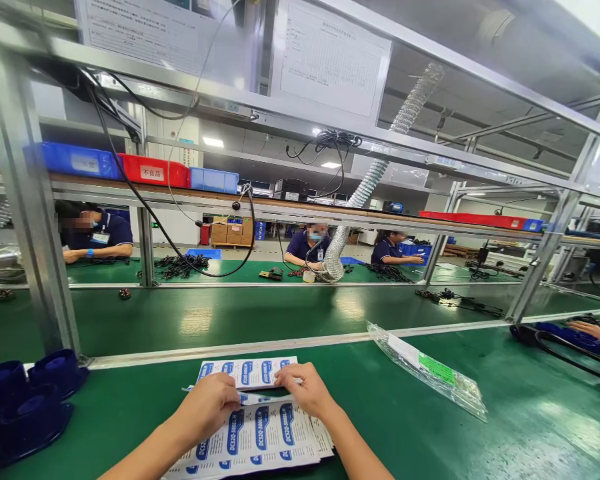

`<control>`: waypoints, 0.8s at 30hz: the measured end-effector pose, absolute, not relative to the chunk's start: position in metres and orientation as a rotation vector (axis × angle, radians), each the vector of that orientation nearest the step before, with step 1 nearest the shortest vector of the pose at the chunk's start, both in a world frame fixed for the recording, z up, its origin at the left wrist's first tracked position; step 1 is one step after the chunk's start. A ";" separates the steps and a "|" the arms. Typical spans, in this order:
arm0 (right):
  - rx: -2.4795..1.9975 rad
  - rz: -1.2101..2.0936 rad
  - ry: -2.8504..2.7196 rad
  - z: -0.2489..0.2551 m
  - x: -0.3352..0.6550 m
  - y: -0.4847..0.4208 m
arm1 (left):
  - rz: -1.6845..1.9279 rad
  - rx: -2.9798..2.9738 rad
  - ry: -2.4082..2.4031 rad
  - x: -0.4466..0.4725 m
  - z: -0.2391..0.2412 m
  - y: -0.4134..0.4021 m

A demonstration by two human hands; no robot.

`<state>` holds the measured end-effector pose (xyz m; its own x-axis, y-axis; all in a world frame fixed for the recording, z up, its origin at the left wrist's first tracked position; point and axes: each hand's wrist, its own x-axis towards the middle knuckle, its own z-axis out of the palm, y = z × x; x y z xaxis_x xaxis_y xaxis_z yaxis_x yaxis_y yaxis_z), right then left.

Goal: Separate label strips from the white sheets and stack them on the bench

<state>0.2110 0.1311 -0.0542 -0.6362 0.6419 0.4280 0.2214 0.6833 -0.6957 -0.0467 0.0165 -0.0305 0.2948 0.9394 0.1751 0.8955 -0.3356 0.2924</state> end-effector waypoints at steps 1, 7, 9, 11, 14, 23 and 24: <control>-0.693 0.871 -2.151 -0.055 0.214 0.133 | 0.442 2.363 1.719 -0.046 -0.026 0.014; -0.939 0.576 -2.394 -0.064 0.221 0.144 | 0.374 2.051 1.695 -0.045 -0.016 0.002; -0.919 0.439 -2.529 -0.063 0.217 0.142 | 0.497 2.026 1.652 -0.047 -0.018 0.003; -0.859 0.331 -2.626 -0.061 0.213 0.139 | 0.626 2.019 1.671 -0.049 -0.022 0.006; -0.787 0.188 -2.674 -0.060 0.209 0.136 | 0.740 2.065 1.775 -0.053 -0.029 0.014; -0.571 -0.051 -2.521 -0.072 0.208 0.146 | 0.787 2.309 1.814 -0.055 -0.047 0.020; -0.536 -0.028 -2.493 -0.068 0.208 0.143 | 0.789 2.366 1.805 -0.054 -0.047 0.020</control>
<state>0.2077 0.1429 -0.0684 -0.7494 0.3700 0.5491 0.3824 0.9189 -0.0973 -0.0535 0.0197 -0.0471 0.1823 0.9163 0.3565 0.8841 -0.3115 0.3485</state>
